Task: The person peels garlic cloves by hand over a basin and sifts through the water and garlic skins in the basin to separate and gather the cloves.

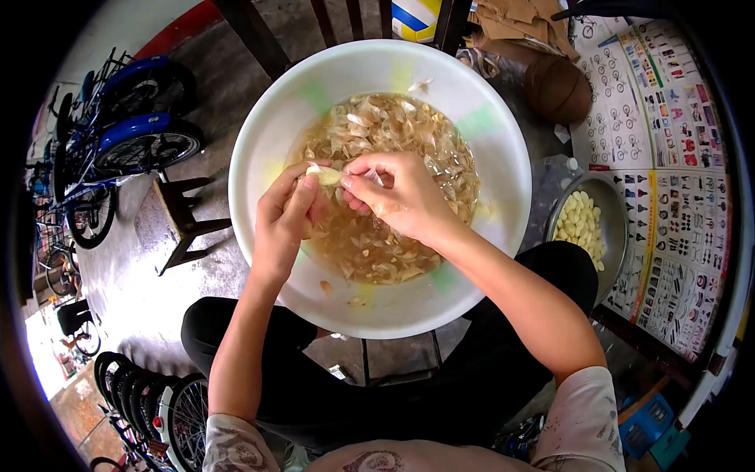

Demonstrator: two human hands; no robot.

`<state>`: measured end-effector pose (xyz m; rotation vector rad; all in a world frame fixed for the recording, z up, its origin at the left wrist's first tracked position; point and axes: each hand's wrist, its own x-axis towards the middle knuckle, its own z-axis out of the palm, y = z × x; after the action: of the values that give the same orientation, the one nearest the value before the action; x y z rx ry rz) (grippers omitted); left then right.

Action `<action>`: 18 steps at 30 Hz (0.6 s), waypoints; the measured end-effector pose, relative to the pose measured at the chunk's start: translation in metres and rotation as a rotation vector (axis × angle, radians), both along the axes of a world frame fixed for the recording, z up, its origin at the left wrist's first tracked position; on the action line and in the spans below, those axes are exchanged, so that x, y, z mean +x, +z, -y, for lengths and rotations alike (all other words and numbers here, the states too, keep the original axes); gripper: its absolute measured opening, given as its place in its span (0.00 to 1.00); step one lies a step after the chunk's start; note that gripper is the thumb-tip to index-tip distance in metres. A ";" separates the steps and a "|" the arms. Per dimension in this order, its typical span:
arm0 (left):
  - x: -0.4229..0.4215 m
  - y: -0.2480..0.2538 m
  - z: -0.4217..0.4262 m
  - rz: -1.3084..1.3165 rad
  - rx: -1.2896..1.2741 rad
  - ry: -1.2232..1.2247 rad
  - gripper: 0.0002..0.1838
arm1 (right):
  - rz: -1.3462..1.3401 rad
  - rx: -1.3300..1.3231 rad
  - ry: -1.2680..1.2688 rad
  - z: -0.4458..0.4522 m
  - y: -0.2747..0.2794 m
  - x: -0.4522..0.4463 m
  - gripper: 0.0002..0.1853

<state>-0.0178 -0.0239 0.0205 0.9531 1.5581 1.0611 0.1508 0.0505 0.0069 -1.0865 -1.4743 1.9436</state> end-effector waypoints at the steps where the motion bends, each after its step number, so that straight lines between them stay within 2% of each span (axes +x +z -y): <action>1: -0.002 0.001 -0.001 0.101 -0.044 0.003 0.16 | 0.002 0.009 0.013 -0.001 0.000 0.000 0.08; 5: -0.003 0.002 -0.003 0.339 -0.117 0.046 0.14 | -0.001 0.111 0.039 -0.002 0.001 0.000 0.07; 9: -0.009 -0.004 0.000 0.464 -0.148 0.151 0.14 | -0.058 0.173 -0.019 -0.001 0.000 -0.001 0.07; 11: -0.016 -0.005 0.000 0.663 -0.212 0.179 0.13 | -0.114 -0.015 -0.002 -0.005 0.005 0.000 0.07; 12: -0.017 -0.006 0.001 0.661 -0.211 0.180 0.13 | -0.116 -0.015 0.000 -0.010 0.008 0.002 0.07; 14: -0.019 -0.007 0.001 0.773 -0.225 0.147 0.12 | 0.055 -0.133 0.135 -0.020 0.012 0.007 0.08; 15: -0.018 -0.006 0.001 0.773 -0.224 0.148 0.12 | 0.055 -0.132 0.135 -0.019 0.008 0.011 0.08; 17: -0.012 0.000 -0.001 0.657 -0.249 0.131 0.12 | 0.735 1.272 0.408 -0.014 -0.010 0.019 0.13; 18: -0.011 0.001 -0.001 0.656 -0.249 0.132 0.12 | 0.835 1.413 0.426 -0.012 -0.017 0.021 0.14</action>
<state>-0.0289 -0.0229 0.0215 0.2829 1.1692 1.0958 0.1717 0.0629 -0.0097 -0.8304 -2.8831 0.0917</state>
